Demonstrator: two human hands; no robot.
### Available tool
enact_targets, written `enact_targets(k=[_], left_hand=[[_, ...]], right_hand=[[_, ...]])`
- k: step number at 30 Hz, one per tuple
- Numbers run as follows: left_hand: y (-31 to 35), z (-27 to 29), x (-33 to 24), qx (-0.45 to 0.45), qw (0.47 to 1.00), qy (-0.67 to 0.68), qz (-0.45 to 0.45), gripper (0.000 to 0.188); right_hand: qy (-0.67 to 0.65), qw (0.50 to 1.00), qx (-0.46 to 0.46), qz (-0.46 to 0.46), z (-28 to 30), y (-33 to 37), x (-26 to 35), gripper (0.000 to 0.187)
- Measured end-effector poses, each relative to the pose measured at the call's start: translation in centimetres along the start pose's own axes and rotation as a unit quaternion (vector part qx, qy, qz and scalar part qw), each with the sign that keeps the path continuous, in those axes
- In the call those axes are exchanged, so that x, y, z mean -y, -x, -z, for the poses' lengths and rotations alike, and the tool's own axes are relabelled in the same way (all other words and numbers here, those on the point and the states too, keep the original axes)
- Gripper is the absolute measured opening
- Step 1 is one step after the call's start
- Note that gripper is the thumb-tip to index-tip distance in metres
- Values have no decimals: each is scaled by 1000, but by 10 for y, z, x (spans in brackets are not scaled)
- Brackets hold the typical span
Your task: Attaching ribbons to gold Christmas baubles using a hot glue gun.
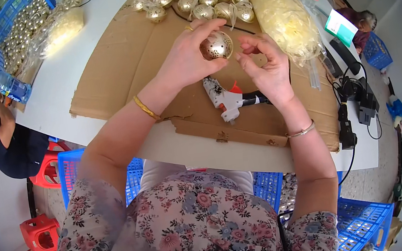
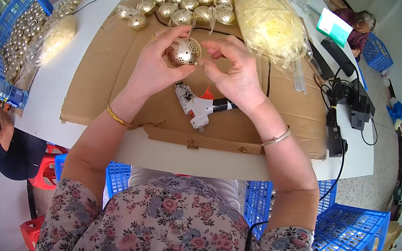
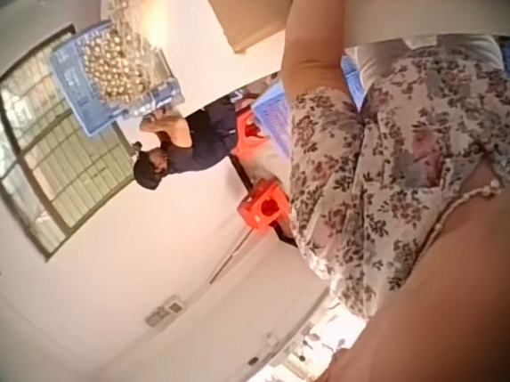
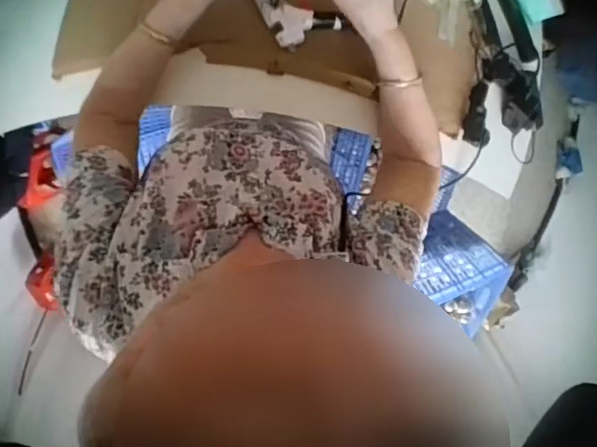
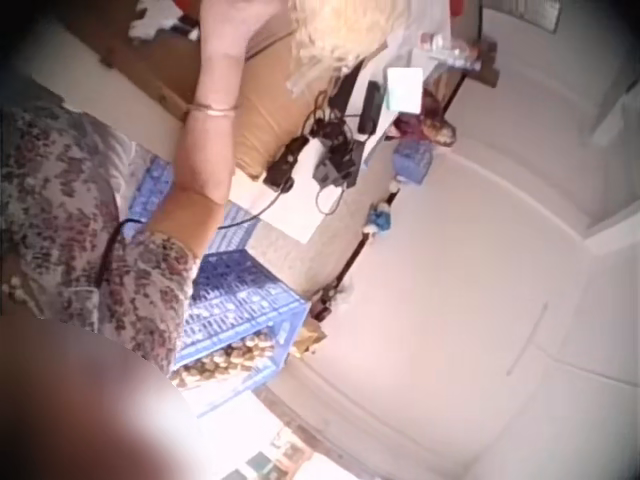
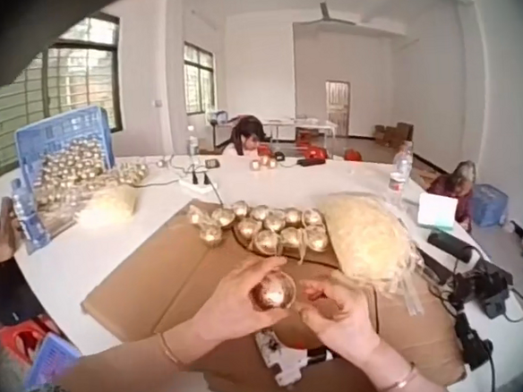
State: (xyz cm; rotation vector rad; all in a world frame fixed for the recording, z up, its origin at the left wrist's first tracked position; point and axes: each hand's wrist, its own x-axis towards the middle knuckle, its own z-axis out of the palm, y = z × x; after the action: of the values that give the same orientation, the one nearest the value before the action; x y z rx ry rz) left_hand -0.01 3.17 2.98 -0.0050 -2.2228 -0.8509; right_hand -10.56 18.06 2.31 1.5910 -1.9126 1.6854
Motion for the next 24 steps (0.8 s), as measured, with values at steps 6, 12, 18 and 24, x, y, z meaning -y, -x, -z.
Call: enact_targets(k=[6,12,18,24], left_hand=[[12,-4,-10,-15,999,27,-15,65],[14,-5,-16,-3,998,-15,-62,66],[13,-1,-16,-4,998,25,-53,71],[16,9,-16,-1,988,155,16,73]], right_hand=[[32,999,20,0,-9,1,19,25],[-1,1000,15,13,-11,6,23,16],[-38,998,43,-25,0,-2,27,12],[-215,949,93,-211,14,-31,34,10]])
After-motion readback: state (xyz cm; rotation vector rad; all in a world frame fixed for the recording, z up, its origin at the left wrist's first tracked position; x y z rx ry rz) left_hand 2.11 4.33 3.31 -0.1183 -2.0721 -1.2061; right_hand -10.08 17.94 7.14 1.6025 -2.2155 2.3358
